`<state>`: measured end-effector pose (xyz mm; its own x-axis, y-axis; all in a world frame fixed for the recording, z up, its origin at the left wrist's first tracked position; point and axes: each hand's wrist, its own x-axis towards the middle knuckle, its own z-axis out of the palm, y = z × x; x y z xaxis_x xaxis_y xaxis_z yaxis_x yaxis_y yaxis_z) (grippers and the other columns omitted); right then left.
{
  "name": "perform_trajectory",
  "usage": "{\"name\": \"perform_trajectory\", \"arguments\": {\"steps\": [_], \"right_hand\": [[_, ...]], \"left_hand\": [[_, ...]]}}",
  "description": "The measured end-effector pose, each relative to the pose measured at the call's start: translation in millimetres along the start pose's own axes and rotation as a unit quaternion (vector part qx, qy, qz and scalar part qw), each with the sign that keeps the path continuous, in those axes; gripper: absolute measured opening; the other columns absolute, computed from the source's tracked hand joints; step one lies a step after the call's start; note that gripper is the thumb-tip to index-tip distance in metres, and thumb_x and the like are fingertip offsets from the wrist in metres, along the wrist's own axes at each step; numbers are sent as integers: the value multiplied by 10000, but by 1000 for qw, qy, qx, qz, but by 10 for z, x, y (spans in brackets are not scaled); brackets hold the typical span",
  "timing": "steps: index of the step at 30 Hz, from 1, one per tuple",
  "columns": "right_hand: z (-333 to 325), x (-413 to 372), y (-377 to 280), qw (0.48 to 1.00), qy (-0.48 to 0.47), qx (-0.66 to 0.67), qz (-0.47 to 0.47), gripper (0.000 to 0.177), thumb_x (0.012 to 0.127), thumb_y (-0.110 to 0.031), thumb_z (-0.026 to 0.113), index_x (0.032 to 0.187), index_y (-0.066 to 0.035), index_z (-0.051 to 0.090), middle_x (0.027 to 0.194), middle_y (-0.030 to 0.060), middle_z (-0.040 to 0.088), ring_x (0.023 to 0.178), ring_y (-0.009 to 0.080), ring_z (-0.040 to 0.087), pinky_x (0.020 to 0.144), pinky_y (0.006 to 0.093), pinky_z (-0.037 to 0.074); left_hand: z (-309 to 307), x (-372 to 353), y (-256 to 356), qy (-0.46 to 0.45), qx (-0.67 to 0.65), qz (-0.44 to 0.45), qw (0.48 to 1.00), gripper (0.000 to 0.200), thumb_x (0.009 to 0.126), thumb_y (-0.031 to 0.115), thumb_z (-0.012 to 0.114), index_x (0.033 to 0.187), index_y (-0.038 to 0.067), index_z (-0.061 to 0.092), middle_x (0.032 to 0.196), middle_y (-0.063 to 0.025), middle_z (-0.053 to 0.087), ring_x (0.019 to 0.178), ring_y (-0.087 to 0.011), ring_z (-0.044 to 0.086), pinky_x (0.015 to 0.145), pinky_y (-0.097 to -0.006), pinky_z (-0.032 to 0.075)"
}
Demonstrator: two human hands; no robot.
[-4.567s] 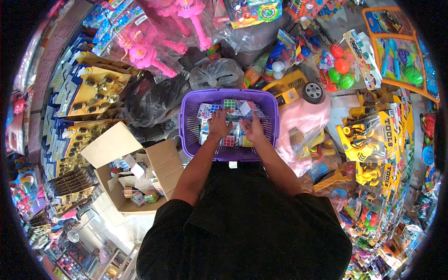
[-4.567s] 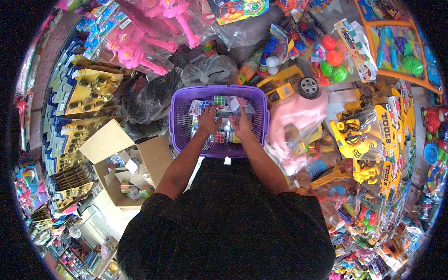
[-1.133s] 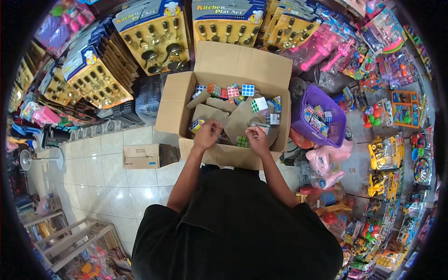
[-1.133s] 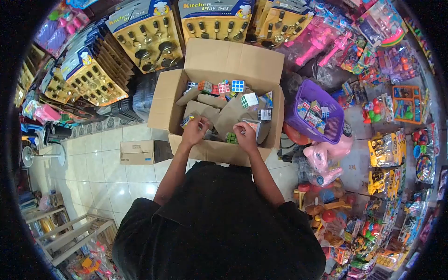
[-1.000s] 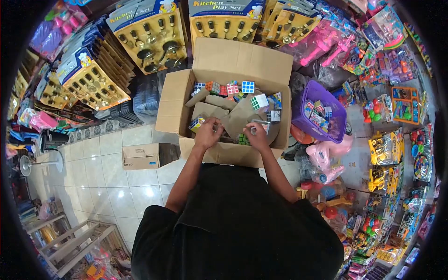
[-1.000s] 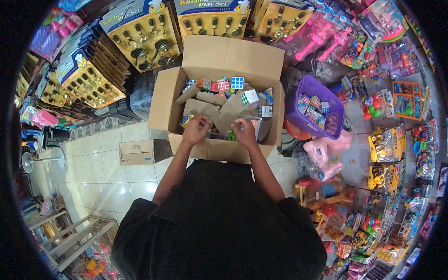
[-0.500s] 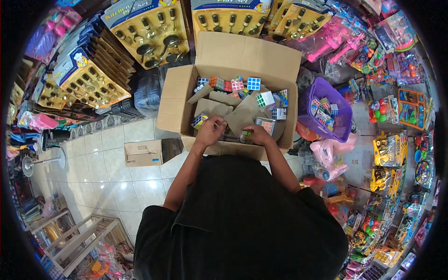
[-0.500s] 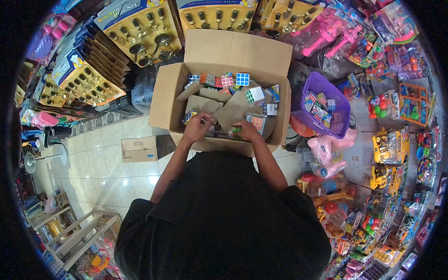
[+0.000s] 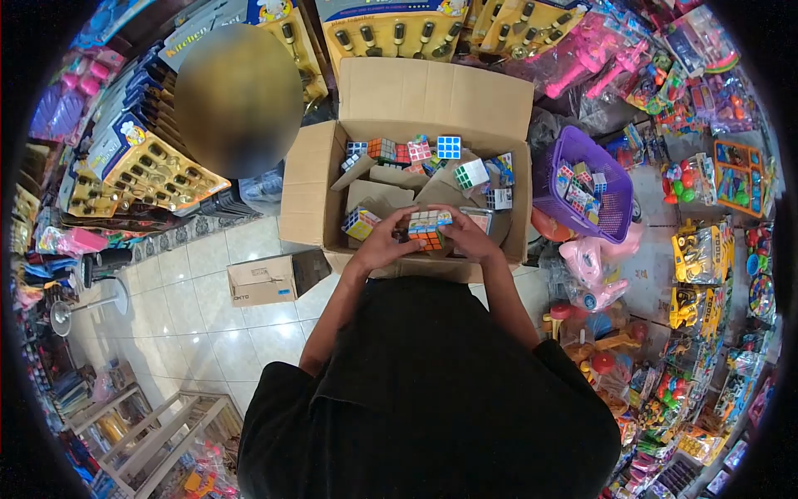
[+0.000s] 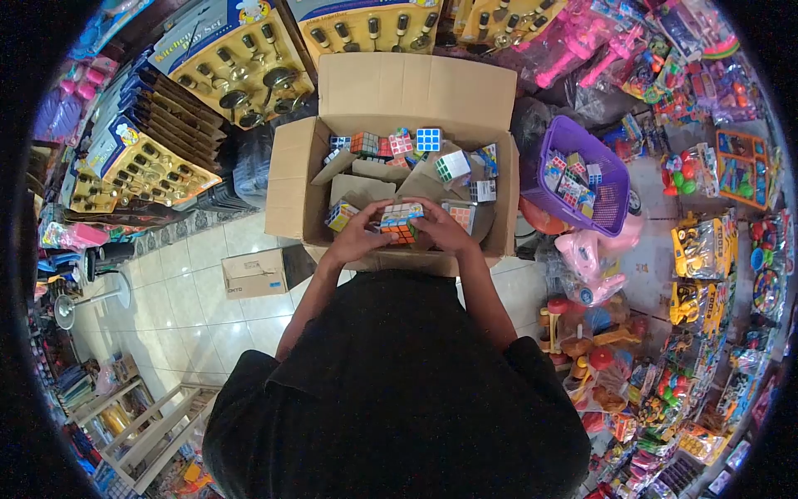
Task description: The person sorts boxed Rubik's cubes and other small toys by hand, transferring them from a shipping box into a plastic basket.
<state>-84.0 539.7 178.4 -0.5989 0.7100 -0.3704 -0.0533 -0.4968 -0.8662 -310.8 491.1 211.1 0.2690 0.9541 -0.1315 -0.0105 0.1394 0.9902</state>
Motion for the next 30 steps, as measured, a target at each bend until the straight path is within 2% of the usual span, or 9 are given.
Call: {"name": "perform_trajectory", "arguments": {"steps": [1,5,9,14,17,20,23,26,30], "right_hand": [[8,60,44,1000,9,15,6,423,935,-220,598,1329,-134,471,1087,34,586,925,109,579,731,265,520],[71,239,-22,985,51,149,69,404,927,-235,605,1288,-113,472,1132,56,553,983,127,569,820,293,502],[11,400,169,993,13,-106,44,439,879,-213,645,1268,-81,490,1185,95,551,1062,199,574,880,332,490],[49,489,506,881,-123,-456,-16,450,818,-191,667,1233,-73,538,1173,130,598,1062,247,600,906,370,481],[101,616,608,846,-161,-506,-41,382,826,-208,656,1172,-63,586,1078,144,635,1014,230,616,883,377,479],[224,707,543,851,-130,-509,0,264,850,-208,623,1040,-25,634,938,145,659,901,223,635,816,368,483],[222,717,452,892,-83,-441,-44,263,901,-241,594,966,10,640,830,127,652,790,191,615,751,340,474],[152,719,267,929,-46,-351,-112,293,942,-266,573,952,19,640,776,85,638,749,127,570,718,290,461],[82,638,-183,960,-19,-272,-56,374,956,-331,568,992,30,662,808,37,660,778,87,566,727,292,468]], "left_hand": [[-7,8,37,-14,-50,-22,998,570,772,118,784,1246,20,482,1127,-96,617,1033,-152,590,870,-304,479],[-173,-1,-106,61,44,44,996,512,776,98,777,1200,42,496,1086,-69,614,972,-122,584,798,-280,487],[-400,-119,-129,187,25,25,982,460,767,92,784,1112,23,487,997,-61,614,922,-109,575,778,-260,476],[-690,-281,-528,278,8,30,960,492,790,95,767,1133,6,426,936,-48,593,861,-102,561,731,-247,466],[-683,-358,-463,292,-47,40,955,458,819,57,730,1147,4,415,996,-66,582,914,-118,571,795,-266,479],[-659,-393,-423,303,-83,56,948,427,839,35,702,1153,7,413,1046,-78,569,959,-129,569,850,-278,475],[-655,-404,-411,311,-105,58,943,421,850,24,687,1171,10,415,1084,-81,560,991,-135,560,886,-283,463],[-654,-404,-382,315,-116,68,940,453,857,35,684,1217,3,409,1108,-80,555,998,-134,555,899,-284,456],[-666,-421,-377,285,-91,37,953,474,889,106,669,1278,14,415,1130,-71,553,1012,-126,539,902,-273,447]]}}
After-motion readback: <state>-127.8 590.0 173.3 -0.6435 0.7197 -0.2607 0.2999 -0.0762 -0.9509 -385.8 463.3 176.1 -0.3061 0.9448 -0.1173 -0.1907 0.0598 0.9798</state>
